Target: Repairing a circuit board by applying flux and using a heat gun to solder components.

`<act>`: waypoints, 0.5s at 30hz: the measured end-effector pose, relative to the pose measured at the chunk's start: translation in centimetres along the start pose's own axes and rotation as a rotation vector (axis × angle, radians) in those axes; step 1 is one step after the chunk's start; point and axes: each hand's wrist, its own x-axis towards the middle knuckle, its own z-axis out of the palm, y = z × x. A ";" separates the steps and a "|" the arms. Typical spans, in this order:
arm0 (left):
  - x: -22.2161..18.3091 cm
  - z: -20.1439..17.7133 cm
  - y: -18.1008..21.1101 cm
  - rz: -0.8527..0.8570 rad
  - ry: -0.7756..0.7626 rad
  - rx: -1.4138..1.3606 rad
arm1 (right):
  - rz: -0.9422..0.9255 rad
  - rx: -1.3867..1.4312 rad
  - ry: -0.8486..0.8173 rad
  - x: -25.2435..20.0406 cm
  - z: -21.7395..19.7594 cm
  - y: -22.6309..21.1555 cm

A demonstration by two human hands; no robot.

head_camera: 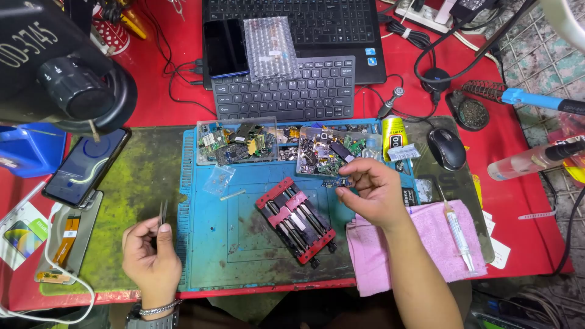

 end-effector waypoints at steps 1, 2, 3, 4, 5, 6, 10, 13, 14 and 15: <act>0.0 0.0 -0.1 0.000 0.000 -0.001 | 0.000 -0.001 0.000 0.0 0.0 0.0; 0.0 0.0 -0.1 -0.003 0.002 -0.011 | 0.000 -0.010 0.002 0.0 0.0 0.1; 0.0 0.0 -0.2 -0.007 0.004 -0.021 | 0.000 -0.019 0.004 0.0 0.0 0.1; -0.1 0.0 -0.2 -0.007 0.004 -0.021 | 0.001 -0.019 0.004 0.0 0.0 0.1; -0.1 0.0 -0.3 -0.007 0.006 -0.026 | -0.001 -0.004 -0.001 0.0 0.1 0.0; -0.1 0.0 -0.3 -0.008 0.007 -0.032 | -0.003 0.010 -0.005 0.0 0.1 0.0; -0.2 0.1 -0.5 -0.024 0.014 -0.059 | 0.001 0.012 -0.013 0.0 0.2 -0.2; -0.3 0.1 -0.6 -0.002 0.045 -0.109 | -0.004 0.012 -0.035 0.1 0.1 -0.1; -0.4 0.2 -0.5 0.020 0.046 -0.130 | 0.017 -0.014 -0.039 0.1 0.0 0.1; -0.6 -0.1 -0.3 0.039 0.054 -0.143 | 0.041 -0.035 -0.051 0.1 0.0 0.4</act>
